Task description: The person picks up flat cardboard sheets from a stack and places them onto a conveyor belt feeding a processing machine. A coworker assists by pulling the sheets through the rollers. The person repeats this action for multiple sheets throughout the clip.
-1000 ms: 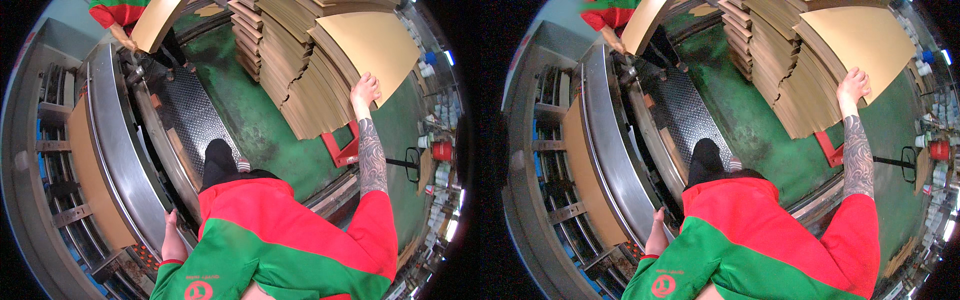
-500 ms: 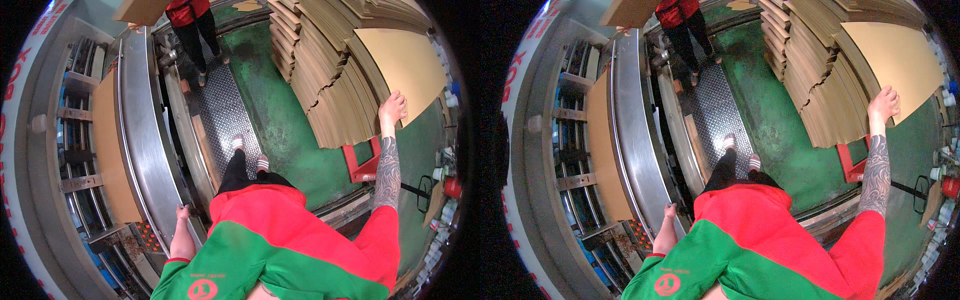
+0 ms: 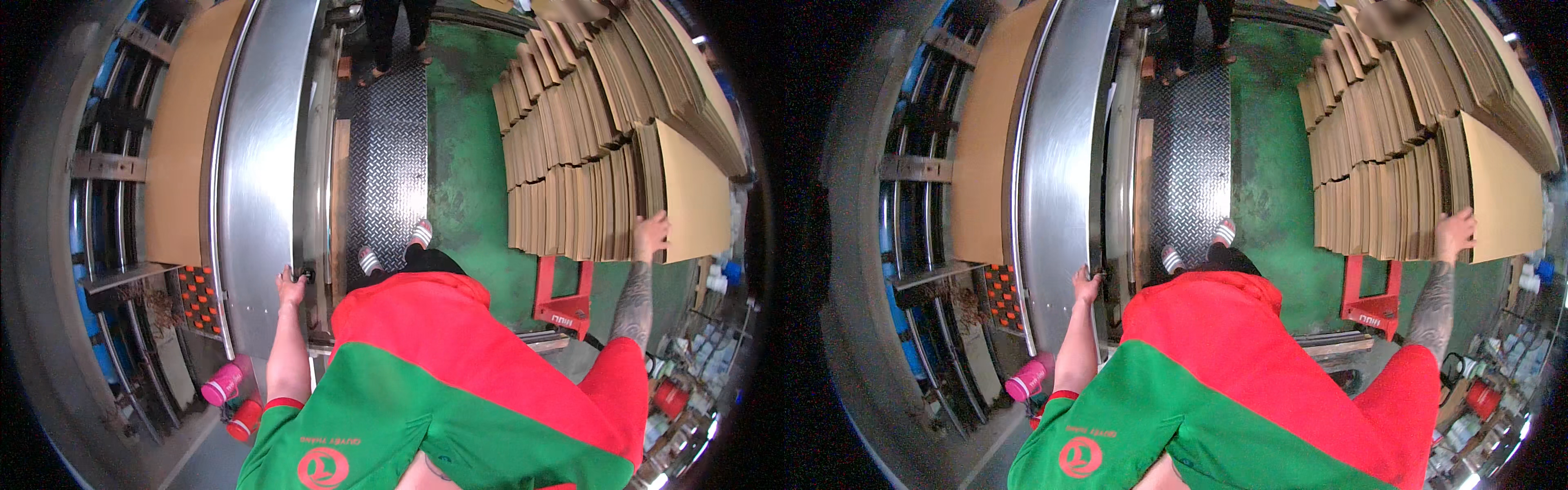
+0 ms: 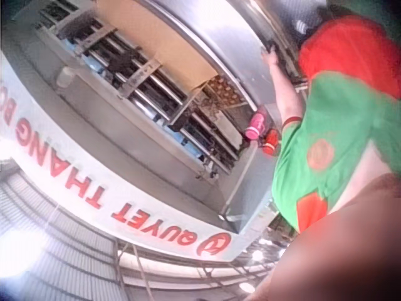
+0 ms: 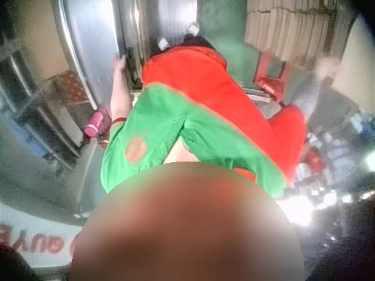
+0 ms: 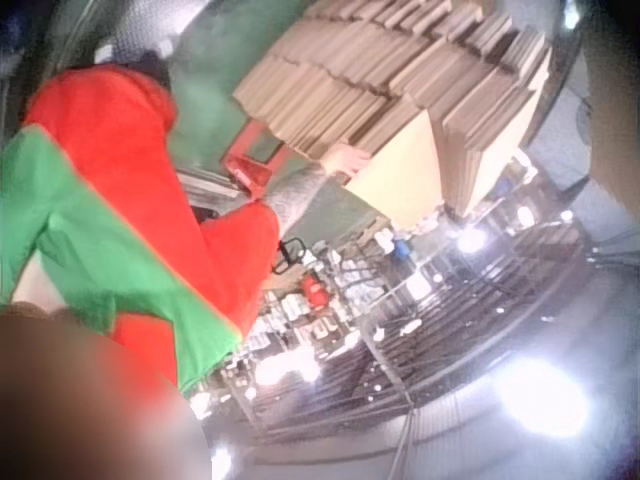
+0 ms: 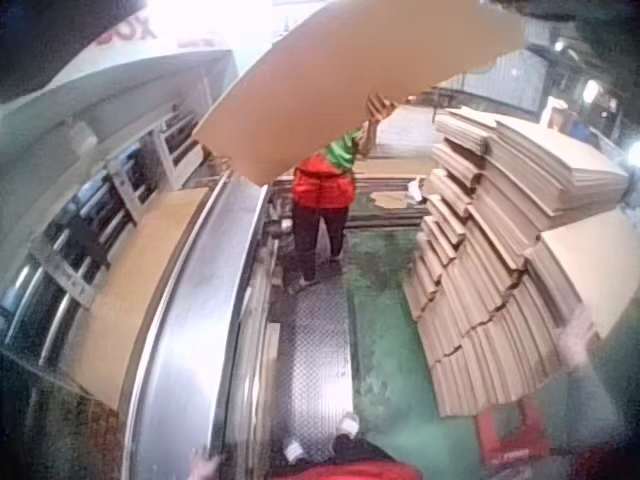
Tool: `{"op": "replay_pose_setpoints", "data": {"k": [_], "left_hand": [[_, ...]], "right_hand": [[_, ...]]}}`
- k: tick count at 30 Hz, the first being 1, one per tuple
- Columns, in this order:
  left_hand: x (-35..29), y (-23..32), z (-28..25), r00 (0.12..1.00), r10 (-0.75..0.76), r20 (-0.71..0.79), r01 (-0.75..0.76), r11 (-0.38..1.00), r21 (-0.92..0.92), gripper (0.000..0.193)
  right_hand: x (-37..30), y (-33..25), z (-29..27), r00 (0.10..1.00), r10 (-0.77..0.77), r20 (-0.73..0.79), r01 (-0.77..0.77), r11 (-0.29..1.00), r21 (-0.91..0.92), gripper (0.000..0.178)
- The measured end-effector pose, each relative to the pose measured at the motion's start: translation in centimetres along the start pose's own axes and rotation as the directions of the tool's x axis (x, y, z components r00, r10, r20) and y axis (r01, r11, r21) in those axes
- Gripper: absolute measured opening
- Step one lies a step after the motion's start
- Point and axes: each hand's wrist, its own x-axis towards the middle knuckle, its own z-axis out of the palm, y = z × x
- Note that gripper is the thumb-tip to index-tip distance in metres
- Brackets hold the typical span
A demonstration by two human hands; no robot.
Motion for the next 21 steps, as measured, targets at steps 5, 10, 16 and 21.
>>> {"op": "replay_pose_setpoints", "data": {"k": [5, 10, 16, 21], "left_hand": [[-3.5, -2.7, 0.1, 0.992, 0.117, 0.042, -0.117, 0.993, 0.015, 0.104], [-3.0, -4.0, 1.6, 0.989, 0.14, 0.055, -0.142, 0.989, 0.028, 0.107], [-2.9, -3.7, 1.2, 0.98, 0.1, 0.171, -0.116, 0.989, 0.087, 0.116], [-3.9, -4.6, 0.9, 0.991, 0.127, 0.041, -0.12, 0.984, -0.131, 0.097]], "right_hand": [[-23.4, -17.1, -0.2, 0.762, -0.563, 0.319, 0.277, 0.729, 0.625, 0.069], [-49.8, -28.7, -11.1, 0.365, -0.855, 0.368, 0.408, 0.503, 0.762, 0.059], [-45.4, -30.1, -15.1, 0.294, -0.932, 0.21, 0.308, 0.301, 0.903, 0.051], [-43.3, -30.7, -10.3, 0.148, -0.884, 0.443, 0.474, 0.456, 0.753, 0.056]]}}
